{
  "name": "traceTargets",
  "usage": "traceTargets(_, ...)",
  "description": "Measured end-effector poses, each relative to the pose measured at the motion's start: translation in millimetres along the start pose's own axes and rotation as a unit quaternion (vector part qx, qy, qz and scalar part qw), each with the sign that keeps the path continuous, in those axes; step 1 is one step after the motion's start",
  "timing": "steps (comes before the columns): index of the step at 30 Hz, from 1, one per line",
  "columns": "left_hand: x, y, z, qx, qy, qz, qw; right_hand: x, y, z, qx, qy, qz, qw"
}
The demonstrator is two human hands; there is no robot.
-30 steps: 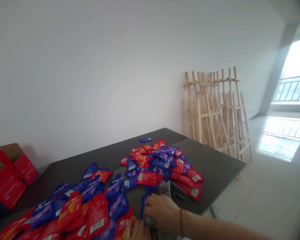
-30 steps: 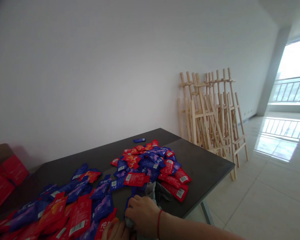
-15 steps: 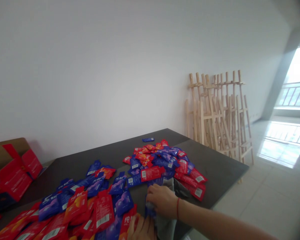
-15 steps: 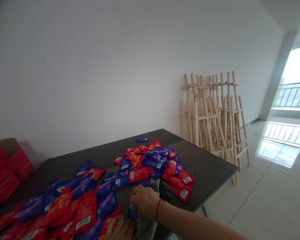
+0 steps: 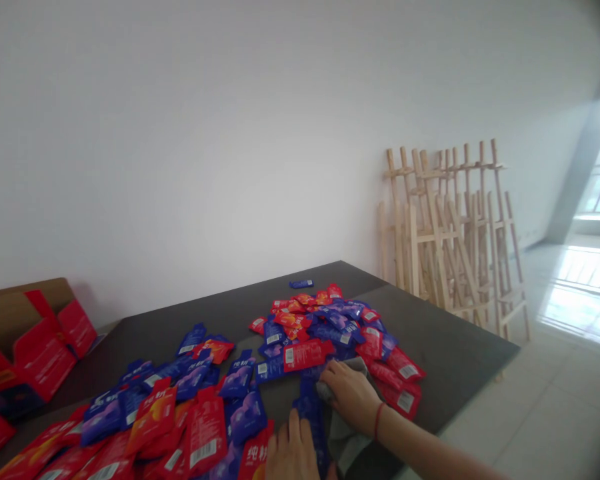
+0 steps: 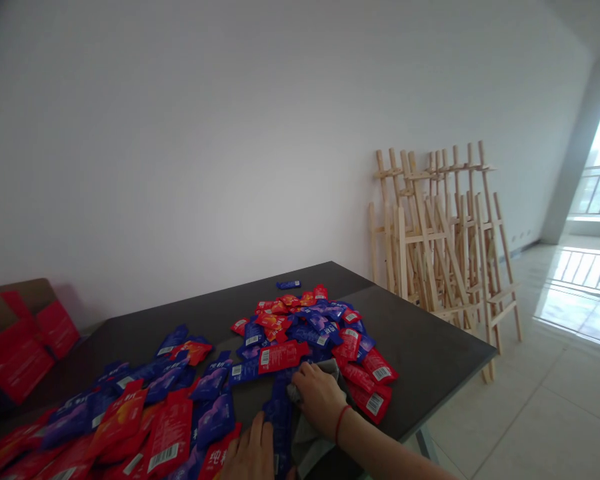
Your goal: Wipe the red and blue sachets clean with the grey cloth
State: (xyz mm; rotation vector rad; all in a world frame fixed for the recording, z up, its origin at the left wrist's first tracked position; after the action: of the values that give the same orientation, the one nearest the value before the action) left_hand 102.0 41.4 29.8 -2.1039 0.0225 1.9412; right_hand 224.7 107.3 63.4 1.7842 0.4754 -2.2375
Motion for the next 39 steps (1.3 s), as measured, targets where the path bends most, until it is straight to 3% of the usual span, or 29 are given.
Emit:
traceTargets(4, -4.4, -18, -13, -0.026, 0.004, 0.029, 0.999, 1, 7, 0, -0.007, -0.028, -0.027, 0.999)
traceTargets(8, -15.3, -30, 0, -0.026, -0.003, 0.063, 0.998, 4, 13, 2, -0.014, -0.033, -0.021, 0.999)
traceTargets(11, -38.6, -33, 33, -0.026, -0.022, 0.054, 0.998, 6, 12, 2, -0.012, -0.039, -0.019, 0.999)
traceTargets(16, -81.8, -24, 125, -0.112, -0.162, 0.004, 0.98, 9, 11, 3, -0.013, -0.04, -0.023, 0.999)
traceTargets(19, -87.5, -15, 161, -0.145, -0.217, 0.026, 0.965, 9, 11, 4, -0.015, -0.04, -0.023, 0.999)
traceTargets(21, -88.1, -13, 168, -0.153, -0.225, 0.046, 0.961, 8, 12, 4, -0.013, -0.041, -0.022, 0.999)
traceTargets(23, -91.2, -19, 161, -0.152, -0.232, 0.049, 0.959, 7, 12, 5, -0.015, -0.042, -0.021, 0.999)
traceTargets(26, -95.3, -44, 125, -0.107, -0.238, 0.019, 0.965, 6, 13, 5, -0.016, -0.044, -0.021, 0.999)
traceTargets(31, -72.5, -94, 62, 0.005, -0.168, 0.033, 0.985, 7, 11, 1, -0.013, -0.054, -0.038, 0.998)
traceTargets(35, -64.9, -107, 51, 0.03, -0.161, 0.045, 0.985, 8, 11, -1, -0.019, -0.072, -0.05, 0.996)
traceTargets(39, -80.6, -88, 56, 0.06, -0.175, 0.054, 0.981, 7, 11, -2, -0.016, -0.086, -0.059, 0.994)
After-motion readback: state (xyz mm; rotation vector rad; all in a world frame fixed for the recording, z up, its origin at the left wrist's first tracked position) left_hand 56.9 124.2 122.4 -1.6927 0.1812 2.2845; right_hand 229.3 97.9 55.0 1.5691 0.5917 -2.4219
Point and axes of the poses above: each hand's wrist, its own y-axis away from the middle knuckle, its own x-axis out of the palm, z = x × y, the point moved 8 cm from there along -y, towards the middle knuckle, and after that the axes turned 5 degrees about y, right-handed, at the moved point
